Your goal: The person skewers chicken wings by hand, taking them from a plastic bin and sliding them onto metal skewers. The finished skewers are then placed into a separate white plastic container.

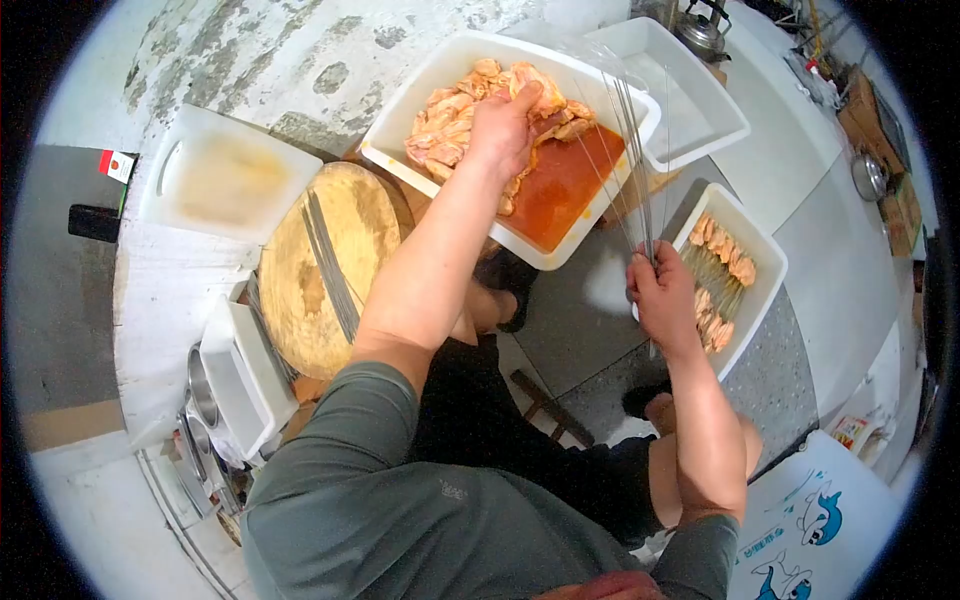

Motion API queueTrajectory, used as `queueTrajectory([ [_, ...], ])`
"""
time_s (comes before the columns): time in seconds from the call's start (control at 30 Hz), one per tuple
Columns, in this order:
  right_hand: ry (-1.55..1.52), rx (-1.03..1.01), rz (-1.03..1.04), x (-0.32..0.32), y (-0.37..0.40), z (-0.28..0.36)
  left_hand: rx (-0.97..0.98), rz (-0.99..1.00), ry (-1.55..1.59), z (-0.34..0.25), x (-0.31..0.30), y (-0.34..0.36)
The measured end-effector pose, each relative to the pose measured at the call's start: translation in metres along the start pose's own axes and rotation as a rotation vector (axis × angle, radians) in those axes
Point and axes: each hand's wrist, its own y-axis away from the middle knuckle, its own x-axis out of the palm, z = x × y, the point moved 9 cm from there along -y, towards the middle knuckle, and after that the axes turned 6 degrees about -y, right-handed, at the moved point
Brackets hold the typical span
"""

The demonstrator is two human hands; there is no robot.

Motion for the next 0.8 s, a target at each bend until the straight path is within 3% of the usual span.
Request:
queueTrajectory([
  [0.37, 0.024, -0.069, -0.035, -0.009, -0.001, 0.0, 0.003, 0.094, 0.058, 0.006, 0.007, -0.005],
  [0.8, 0.042, -0.08, -0.058, -0.002, -0.011, 0.02, 0.038, 0.342, 0.043, 0.01, 0.027, -0.003],
])
